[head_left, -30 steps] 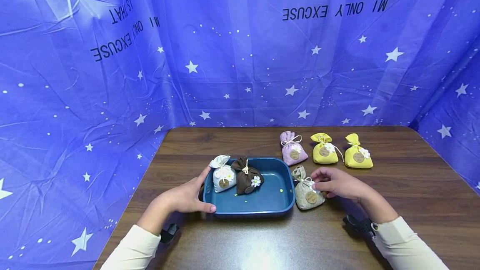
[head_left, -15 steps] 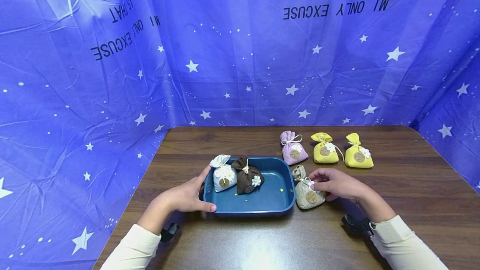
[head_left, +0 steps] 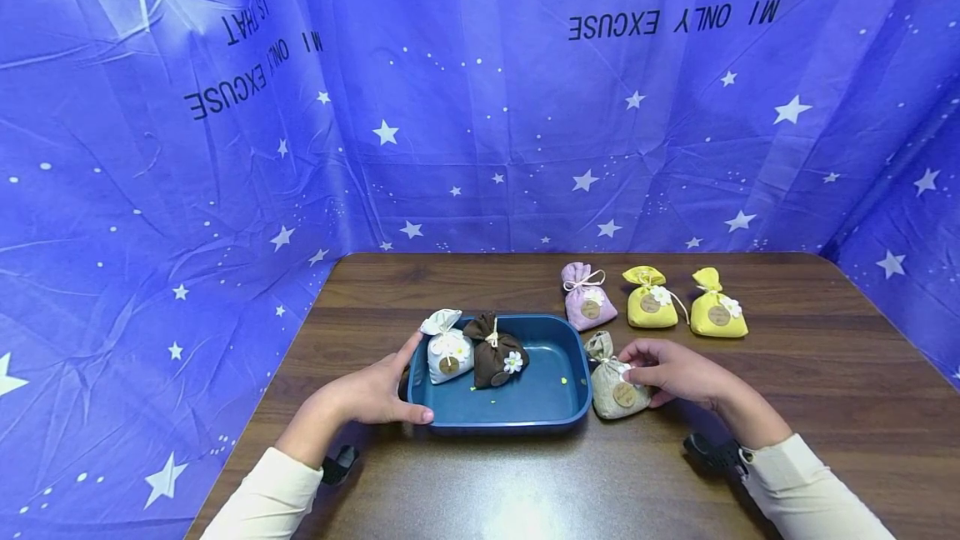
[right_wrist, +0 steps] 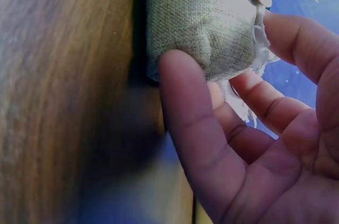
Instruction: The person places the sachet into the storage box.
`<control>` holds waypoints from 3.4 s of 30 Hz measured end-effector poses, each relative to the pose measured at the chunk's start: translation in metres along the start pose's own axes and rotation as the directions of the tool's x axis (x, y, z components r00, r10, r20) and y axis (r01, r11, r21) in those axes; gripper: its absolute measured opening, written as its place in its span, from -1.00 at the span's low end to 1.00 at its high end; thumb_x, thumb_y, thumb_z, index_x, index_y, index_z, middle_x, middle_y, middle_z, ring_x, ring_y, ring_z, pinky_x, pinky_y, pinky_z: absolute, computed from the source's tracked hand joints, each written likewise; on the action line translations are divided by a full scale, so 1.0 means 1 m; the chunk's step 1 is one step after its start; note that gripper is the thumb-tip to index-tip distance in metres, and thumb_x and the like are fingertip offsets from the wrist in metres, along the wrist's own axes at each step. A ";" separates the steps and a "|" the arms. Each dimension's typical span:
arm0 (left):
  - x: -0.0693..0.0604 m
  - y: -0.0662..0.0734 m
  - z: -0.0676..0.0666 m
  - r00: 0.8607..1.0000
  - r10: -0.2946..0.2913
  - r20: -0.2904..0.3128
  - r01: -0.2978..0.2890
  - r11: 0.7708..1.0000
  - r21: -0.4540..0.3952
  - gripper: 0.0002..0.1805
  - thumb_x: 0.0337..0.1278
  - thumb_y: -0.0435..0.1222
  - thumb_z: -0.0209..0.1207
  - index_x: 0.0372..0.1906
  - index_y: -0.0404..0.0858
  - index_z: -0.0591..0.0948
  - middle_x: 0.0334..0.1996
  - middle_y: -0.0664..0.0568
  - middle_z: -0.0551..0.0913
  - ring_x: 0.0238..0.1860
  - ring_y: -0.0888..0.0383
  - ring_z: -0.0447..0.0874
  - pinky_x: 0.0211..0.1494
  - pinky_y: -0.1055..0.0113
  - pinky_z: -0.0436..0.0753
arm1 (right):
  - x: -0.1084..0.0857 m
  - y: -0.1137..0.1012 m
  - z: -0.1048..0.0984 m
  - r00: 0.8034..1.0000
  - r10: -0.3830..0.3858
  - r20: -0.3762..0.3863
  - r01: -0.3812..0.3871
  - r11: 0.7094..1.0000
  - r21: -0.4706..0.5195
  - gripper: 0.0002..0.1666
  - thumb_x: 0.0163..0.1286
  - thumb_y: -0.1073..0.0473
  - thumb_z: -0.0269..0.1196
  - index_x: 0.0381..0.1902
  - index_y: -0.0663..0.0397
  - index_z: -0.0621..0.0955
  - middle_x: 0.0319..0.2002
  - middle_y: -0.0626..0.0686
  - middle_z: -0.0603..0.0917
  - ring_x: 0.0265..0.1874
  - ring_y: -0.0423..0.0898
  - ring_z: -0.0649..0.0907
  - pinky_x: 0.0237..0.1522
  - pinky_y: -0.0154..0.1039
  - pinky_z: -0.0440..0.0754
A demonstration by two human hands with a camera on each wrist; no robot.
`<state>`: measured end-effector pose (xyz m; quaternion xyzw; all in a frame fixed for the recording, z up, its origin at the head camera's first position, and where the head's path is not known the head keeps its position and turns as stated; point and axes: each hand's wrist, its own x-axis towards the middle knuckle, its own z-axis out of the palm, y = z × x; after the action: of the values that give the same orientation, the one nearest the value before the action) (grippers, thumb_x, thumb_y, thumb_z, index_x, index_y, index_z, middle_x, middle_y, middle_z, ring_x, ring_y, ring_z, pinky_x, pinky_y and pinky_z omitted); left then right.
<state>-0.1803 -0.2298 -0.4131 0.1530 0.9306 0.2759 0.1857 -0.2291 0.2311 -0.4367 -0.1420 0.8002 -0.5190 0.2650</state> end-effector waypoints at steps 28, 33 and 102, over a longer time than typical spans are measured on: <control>0.002 -0.001 0.000 1.000 0.016 -0.003 -0.016 1.000 -0.013 0.36 -0.03 0.06 0.46 0.60 -0.24 -0.26 0.48 -0.40 0.07 0.45 -0.25 0.13 0.44 -0.10 0.20 | 0.001 0.000 0.003 0.995 -0.067 -0.069 0.067 0.998 0.006 -0.72 0.33 0.36 0.23 -0.05 0.40 0.50 -0.31 0.10 0.53 -0.39 -0.06 0.56 -0.52 -0.13 0.66; 0.001 0.000 0.000 1.000 0.014 -0.004 -0.014 1.000 -0.025 0.36 -0.03 0.04 0.47 0.60 -0.22 -0.27 0.50 -0.38 0.06 0.45 -0.24 0.14 0.44 -0.09 0.20 | 0.001 -0.001 0.002 0.994 -0.076 -0.082 0.077 0.997 0.007 -0.73 0.30 0.38 0.23 -0.07 0.42 0.50 -0.32 0.09 0.52 -0.41 -0.08 0.56 -0.53 -0.13 0.67; 0.000 -0.002 0.000 1.000 0.022 -0.004 -0.022 1.000 -0.004 0.35 -0.03 0.07 0.45 0.60 -0.25 -0.25 0.46 -0.45 0.10 0.45 -0.28 0.12 0.44 -0.12 0.19 | 0.003 -0.051 -0.009 0.950 -0.235 -0.206 0.227 0.972 -0.061 -0.72 0.31 0.41 0.22 -0.04 0.45 0.52 -0.28 0.15 0.62 -0.37 -0.10 0.64 -0.47 -0.12 0.71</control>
<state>-0.1808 -0.2310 -0.4144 0.1622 0.9287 0.2800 0.1809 -0.2396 0.2149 -0.3881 -0.1835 0.8110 -0.5439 0.1131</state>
